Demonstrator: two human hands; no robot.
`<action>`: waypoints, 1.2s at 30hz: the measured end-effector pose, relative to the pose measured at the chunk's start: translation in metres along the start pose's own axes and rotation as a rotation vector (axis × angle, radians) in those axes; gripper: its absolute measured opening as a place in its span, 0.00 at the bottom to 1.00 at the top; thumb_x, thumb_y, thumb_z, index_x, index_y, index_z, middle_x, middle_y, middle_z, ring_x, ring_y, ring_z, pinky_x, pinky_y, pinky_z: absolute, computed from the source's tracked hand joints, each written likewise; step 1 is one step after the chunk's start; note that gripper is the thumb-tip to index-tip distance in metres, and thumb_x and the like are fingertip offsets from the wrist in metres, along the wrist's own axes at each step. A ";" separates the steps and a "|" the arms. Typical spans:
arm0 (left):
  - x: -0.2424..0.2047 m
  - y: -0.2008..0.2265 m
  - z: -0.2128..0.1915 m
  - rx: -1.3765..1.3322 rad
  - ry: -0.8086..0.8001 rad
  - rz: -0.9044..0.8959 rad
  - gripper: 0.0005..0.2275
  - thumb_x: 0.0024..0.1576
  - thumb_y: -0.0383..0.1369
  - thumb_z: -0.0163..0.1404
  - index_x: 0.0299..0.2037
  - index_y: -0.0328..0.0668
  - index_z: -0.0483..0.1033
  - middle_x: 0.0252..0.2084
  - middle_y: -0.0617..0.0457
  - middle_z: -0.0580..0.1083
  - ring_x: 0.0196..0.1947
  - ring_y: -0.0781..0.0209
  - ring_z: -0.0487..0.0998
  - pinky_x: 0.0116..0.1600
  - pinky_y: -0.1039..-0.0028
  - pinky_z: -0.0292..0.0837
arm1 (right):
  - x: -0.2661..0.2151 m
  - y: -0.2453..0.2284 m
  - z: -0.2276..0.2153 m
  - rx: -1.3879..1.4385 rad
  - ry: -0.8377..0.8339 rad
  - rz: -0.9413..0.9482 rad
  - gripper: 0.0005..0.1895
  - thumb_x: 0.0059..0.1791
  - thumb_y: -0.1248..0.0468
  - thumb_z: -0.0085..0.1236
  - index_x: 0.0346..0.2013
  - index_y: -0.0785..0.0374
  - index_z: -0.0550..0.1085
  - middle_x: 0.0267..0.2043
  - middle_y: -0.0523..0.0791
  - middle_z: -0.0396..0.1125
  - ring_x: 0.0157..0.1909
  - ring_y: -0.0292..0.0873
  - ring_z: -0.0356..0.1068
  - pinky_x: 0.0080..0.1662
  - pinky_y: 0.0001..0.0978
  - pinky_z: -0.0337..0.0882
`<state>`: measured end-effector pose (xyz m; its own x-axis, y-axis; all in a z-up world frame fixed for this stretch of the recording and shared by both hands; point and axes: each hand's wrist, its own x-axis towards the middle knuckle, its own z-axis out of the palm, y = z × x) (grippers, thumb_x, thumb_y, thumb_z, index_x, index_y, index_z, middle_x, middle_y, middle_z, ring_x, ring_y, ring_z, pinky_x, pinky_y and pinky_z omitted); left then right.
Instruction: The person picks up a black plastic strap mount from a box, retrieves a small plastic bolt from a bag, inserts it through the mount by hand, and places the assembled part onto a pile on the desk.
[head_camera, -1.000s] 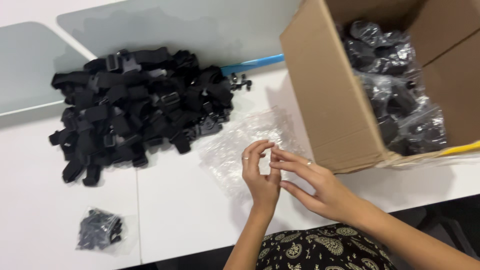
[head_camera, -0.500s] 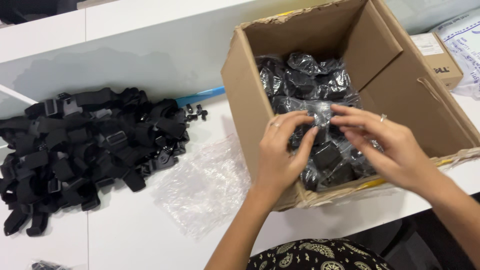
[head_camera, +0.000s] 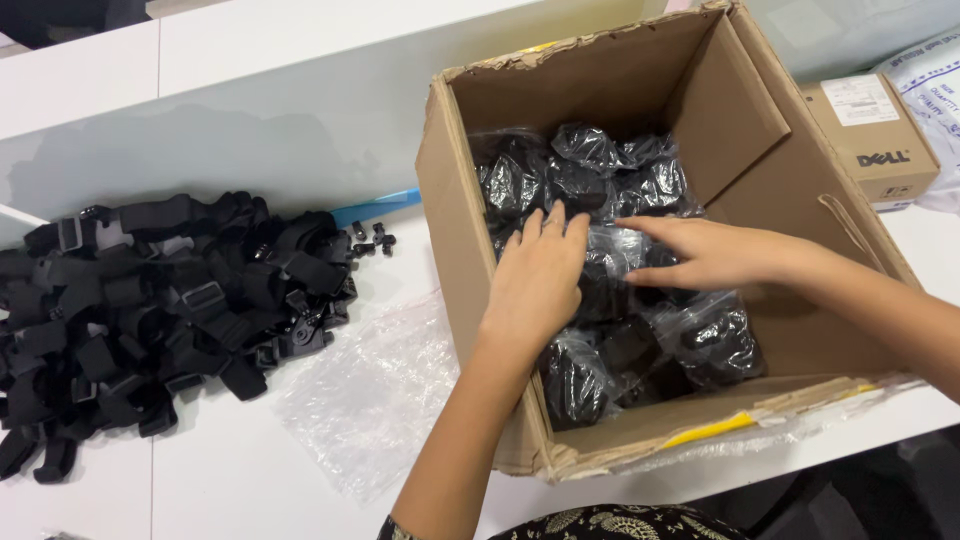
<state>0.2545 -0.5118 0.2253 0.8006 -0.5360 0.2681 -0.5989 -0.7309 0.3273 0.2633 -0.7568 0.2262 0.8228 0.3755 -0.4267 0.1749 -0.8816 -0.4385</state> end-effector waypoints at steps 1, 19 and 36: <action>-0.001 -0.002 0.001 -0.007 -0.008 0.006 0.31 0.41 0.22 0.56 0.60 0.33 0.69 0.64 0.34 0.68 0.63 0.37 0.67 0.62 0.55 0.65 | 0.016 0.008 0.005 -0.003 -0.005 -0.013 0.47 0.46 0.42 0.56 0.72 0.60 0.53 0.69 0.56 0.58 0.69 0.52 0.61 0.66 0.40 0.62; -0.007 0.001 -0.001 -0.026 -0.006 0.022 0.27 0.43 0.20 0.53 0.58 0.33 0.72 0.63 0.34 0.70 0.63 0.38 0.69 0.64 0.57 0.65 | 0.091 0.064 0.074 -0.067 0.058 0.083 0.29 0.49 0.41 0.57 0.51 0.61 0.73 0.53 0.58 0.65 0.58 0.58 0.65 0.57 0.46 0.66; -0.006 0.003 -0.005 -0.025 -0.005 -0.010 0.24 0.44 0.21 0.54 0.55 0.32 0.71 0.55 0.38 0.75 0.56 0.44 0.75 0.57 0.60 0.71 | 0.044 -0.024 0.008 0.421 0.013 -0.114 0.20 0.39 0.65 0.69 0.42 0.62 0.71 0.30 0.45 0.79 0.32 0.35 0.77 0.39 0.30 0.76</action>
<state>0.2481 -0.5089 0.2296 0.8067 -0.5308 0.2597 -0.5909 -0.7257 0.3524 0.2911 -0.7164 0.2118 0.8181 0.4575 -0.3484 0.0310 -0.6401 -0.7676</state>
